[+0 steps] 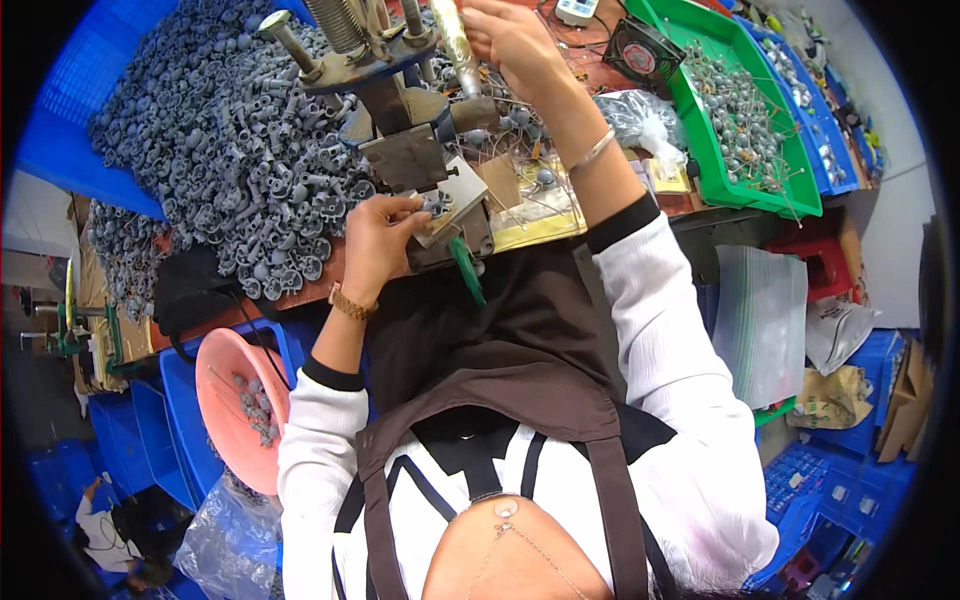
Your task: Using a manual press tool to assemble small plastic toy components at a factory workbench.
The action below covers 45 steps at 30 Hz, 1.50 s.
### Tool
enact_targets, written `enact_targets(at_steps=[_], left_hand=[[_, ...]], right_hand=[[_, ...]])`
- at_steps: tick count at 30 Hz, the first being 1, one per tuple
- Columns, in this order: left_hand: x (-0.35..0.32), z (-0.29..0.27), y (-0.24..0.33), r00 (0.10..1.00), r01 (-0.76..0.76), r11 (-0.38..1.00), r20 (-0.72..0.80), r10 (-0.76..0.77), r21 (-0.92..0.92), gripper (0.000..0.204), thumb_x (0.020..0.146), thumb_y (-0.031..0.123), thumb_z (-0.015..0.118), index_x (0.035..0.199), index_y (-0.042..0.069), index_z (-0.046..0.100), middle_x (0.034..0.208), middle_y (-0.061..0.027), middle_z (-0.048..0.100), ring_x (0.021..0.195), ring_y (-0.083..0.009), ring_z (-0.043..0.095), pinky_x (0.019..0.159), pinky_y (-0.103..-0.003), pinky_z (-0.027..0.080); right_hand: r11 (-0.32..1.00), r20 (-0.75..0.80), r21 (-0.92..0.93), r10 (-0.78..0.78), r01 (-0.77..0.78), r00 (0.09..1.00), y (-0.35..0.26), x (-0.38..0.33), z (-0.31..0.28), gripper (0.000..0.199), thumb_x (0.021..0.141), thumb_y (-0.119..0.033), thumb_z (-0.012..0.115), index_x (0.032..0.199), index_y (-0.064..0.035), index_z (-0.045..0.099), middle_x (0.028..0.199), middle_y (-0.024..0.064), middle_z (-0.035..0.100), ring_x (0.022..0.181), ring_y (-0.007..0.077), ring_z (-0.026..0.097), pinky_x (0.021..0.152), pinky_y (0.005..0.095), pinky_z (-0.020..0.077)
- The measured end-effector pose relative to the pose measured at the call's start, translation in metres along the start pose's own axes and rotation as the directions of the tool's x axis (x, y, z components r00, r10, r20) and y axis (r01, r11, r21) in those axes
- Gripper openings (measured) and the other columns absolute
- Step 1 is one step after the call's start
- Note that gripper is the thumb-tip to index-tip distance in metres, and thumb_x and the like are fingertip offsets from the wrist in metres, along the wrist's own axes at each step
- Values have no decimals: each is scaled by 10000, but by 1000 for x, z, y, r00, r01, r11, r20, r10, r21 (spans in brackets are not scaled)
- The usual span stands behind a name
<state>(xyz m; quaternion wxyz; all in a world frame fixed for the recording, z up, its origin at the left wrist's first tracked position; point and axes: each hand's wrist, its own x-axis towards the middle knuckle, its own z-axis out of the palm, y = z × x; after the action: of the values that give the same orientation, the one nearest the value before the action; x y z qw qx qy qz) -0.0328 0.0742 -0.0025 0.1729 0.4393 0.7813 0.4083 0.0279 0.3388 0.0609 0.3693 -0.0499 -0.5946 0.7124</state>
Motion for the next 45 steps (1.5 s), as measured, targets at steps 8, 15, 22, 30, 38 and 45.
enact_targets(at_steps=[8,15,22,30,38,45], left_hand=[[-10,3,0,979,-164,980,-99,175,115,209,685,53,757,888,23,719,723,-102,613,639,-203,608,603,-300,471],[-21,3,4,955,-227,971,-178,238,80,228,704,93,758,911,21,695,713,-106,579,641,-245,584,599,-334,457],[-28,-17,-9,914,-388,878,-5,406,280,251,803,34,602,1037,67,684,688,-95,501,614,-258,542,550,-335,426],[-28,-22,-6,932,-359,879,65,357,315,330,805,-27,561,1101,72,667,722,-121,492,600,-263,524,550,-316,419],[-60,-53,17,970,-55,992,228,79,-111,172,918,120,530,929,41,682,636,-63,603,495,-180,503,491,-269,396],[-145,-132,17,990,89,598,2,-144,-797,188,942,135,500,858,-11,584,645,-24,515,527,-76,443,476,-197,343]], right_hand=[[740,-15,-331,-625,586,780,-87,-104,81,290,807,-98,685,1037,29,563,873,85,620,756,142,581,669,311,488],[411,465,-584,-538,700,703,-70,-191,64,280,664,-161,826,730,-61,573,744,55,588,765,240,621,862,416,487],[724,-261,-665,-455,182,852,-89,-81,-20,157,774,-121,713,901,-32,696,787,40,687,677,144,638,650,277,503],[-38,-84,-996,86,-81,993,0,-25,-92,270,754,-378,704,927,-172,731,859,104,699,839,282,664,755,398,513],[881,-219,-464,-209,87,953,-107,33,-55,176,902,-144,604,839,9,666,606,51,622,508,113,567,440,239,438],[791,207,-580,372,-193,905,-92,31,-36,223,945,-224,565,885,-24,644,800,47,650,753,142,634,700,293,533]])
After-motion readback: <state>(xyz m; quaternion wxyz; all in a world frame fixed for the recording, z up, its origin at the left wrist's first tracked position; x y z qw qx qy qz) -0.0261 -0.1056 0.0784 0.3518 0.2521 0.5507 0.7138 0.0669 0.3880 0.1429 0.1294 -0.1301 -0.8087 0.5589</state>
